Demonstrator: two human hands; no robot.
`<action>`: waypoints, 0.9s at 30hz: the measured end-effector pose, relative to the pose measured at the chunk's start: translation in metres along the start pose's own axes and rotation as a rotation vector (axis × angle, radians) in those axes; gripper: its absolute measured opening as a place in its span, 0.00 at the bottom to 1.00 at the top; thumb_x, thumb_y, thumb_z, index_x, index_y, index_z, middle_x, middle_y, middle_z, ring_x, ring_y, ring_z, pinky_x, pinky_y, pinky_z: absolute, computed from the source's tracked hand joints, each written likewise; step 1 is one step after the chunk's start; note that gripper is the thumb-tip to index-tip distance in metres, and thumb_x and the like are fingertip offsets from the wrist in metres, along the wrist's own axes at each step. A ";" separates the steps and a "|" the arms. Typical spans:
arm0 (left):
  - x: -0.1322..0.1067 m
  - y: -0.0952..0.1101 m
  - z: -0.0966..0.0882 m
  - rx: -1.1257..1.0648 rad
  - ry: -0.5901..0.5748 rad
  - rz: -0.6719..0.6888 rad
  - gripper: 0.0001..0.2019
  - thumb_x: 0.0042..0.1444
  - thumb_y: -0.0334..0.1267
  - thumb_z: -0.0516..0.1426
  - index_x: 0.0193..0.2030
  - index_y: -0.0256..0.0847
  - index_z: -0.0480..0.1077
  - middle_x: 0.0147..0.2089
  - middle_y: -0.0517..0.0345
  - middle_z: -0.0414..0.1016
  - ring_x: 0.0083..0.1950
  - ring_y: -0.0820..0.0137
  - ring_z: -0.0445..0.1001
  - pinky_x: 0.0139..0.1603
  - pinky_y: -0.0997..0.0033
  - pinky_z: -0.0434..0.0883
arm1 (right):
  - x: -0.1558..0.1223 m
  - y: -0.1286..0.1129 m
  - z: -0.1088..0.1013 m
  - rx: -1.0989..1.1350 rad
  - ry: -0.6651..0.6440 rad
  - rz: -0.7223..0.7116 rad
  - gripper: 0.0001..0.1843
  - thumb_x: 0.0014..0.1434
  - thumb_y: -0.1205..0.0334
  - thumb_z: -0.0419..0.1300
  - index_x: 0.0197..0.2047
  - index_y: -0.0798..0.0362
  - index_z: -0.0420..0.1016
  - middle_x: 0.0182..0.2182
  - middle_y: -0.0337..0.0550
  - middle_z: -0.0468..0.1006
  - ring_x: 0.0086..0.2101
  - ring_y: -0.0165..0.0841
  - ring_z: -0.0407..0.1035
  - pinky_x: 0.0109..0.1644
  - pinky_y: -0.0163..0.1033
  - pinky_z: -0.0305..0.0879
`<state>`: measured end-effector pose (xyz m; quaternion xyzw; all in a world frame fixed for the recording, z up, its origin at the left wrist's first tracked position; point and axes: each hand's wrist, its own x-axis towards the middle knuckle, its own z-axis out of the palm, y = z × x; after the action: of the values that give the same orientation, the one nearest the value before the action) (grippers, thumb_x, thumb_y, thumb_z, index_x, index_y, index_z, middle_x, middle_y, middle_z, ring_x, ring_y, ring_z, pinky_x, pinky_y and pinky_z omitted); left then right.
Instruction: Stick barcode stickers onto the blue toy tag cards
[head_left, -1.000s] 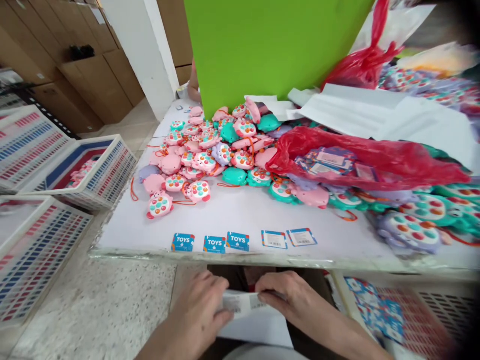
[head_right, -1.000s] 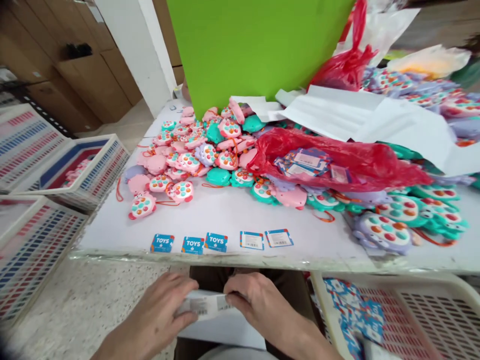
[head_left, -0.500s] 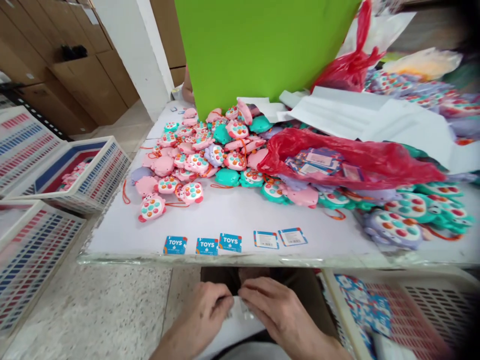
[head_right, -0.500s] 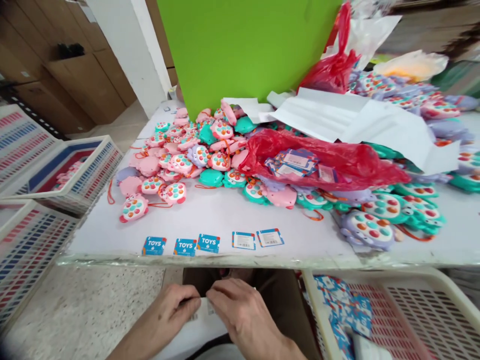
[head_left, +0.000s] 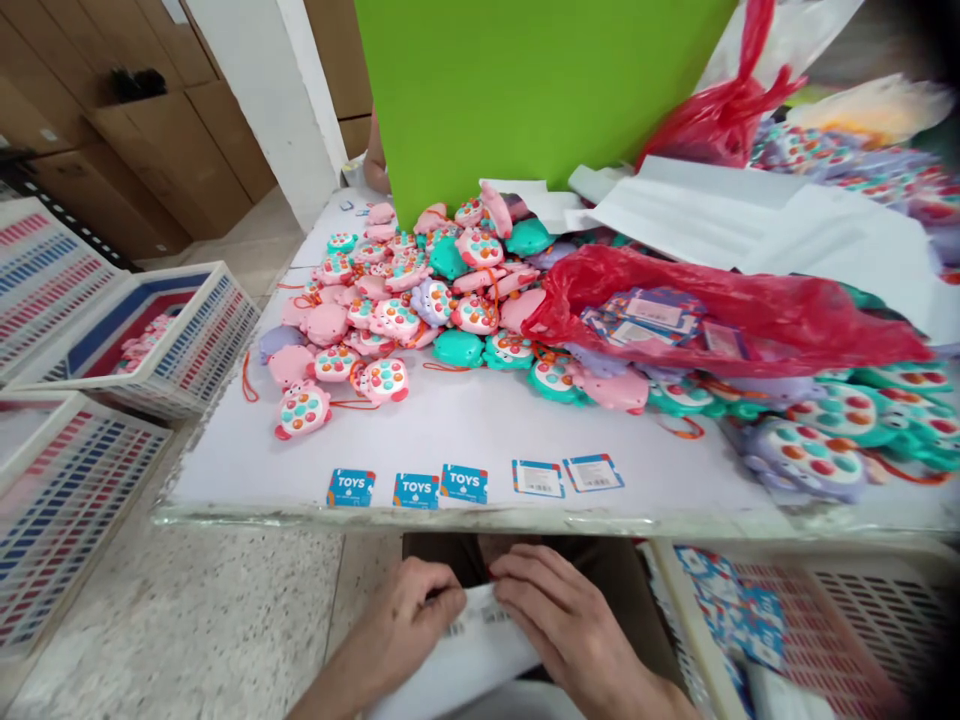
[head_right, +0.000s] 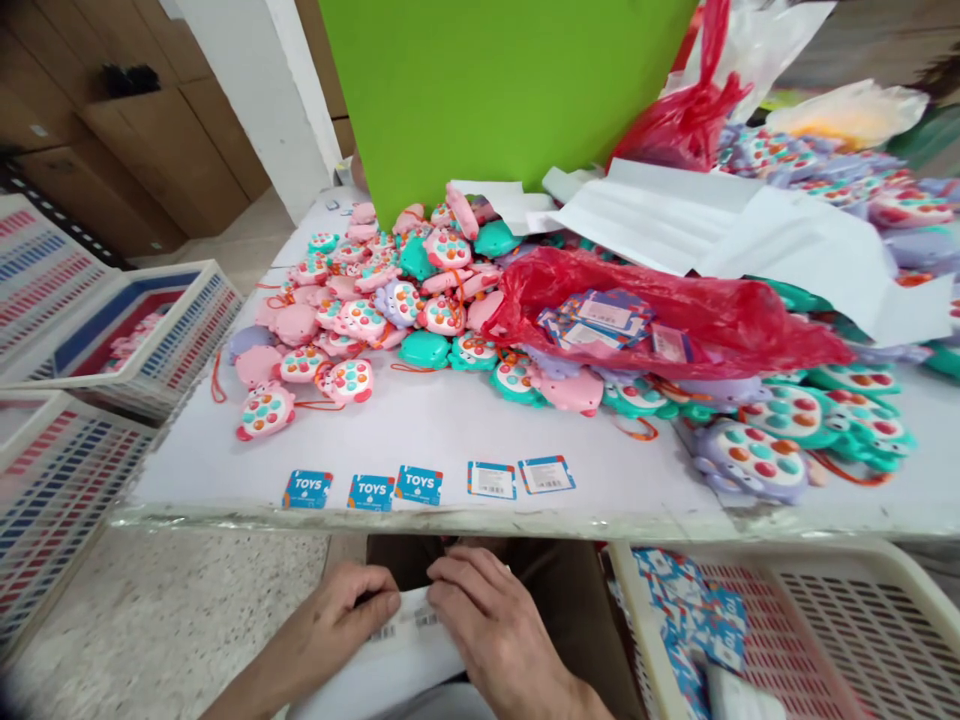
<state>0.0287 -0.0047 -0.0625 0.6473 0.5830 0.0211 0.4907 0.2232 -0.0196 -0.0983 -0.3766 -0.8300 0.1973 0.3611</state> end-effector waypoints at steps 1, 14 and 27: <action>0.000 -0.003 0.000 0.012 0.010 0.000 0.13 0.57 0.39 0.47 0.28 0.39 0.68 0.28 0.60 0.68 0.35 0.69 0.66 0.35 0.73 0.60 | 0.002 -0.002 -0.003 0.017 -0.005 0.012 0.09 0.62 0.69 0.49 0.39 0.52 0.70 0.38 0.45 0.75 0.42 0.35 0.68 0.45 0.39 0.69; 0.023 -0.034 0.011 0.647 0.387 0.585 0.12 0.52 0.19 0.45 0.31 0.35 0.66 0.56 0.45 0.64 0.57 0.58 0.60 0.53 0.57 0.66 | 0.082 0.064 0.010 0.150 -0.138 0.477 0.07 0.55 0.70 0.54 0.29 0.52 0.71 0.41 0.45 0.72 0.44 0.37 0.65 0.48 0.44 0.62; 0.032 -0.037 0.009 0.722 0.393 0.640 0.12 0.47 0.19 0.49 0.35 0.34 0.67 0.56 0.45 0.65 0.53 0.59 0.63 0.53 0.61 0.64 | 0.086 0.065 0.026 0.101 -0.209 0.501 0.09 0.53 0.76 0.57 0.28 0.54 0.72 0.38 0.45 0.71 0.43 0.37 0.62 0.48 0.44 0.62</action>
<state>0.0171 0.0088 -0.1097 0.9050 0.4070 0.0885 0.0864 0.1958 0.0862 -0.1154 -0.5291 -0.7330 0.3593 0.2317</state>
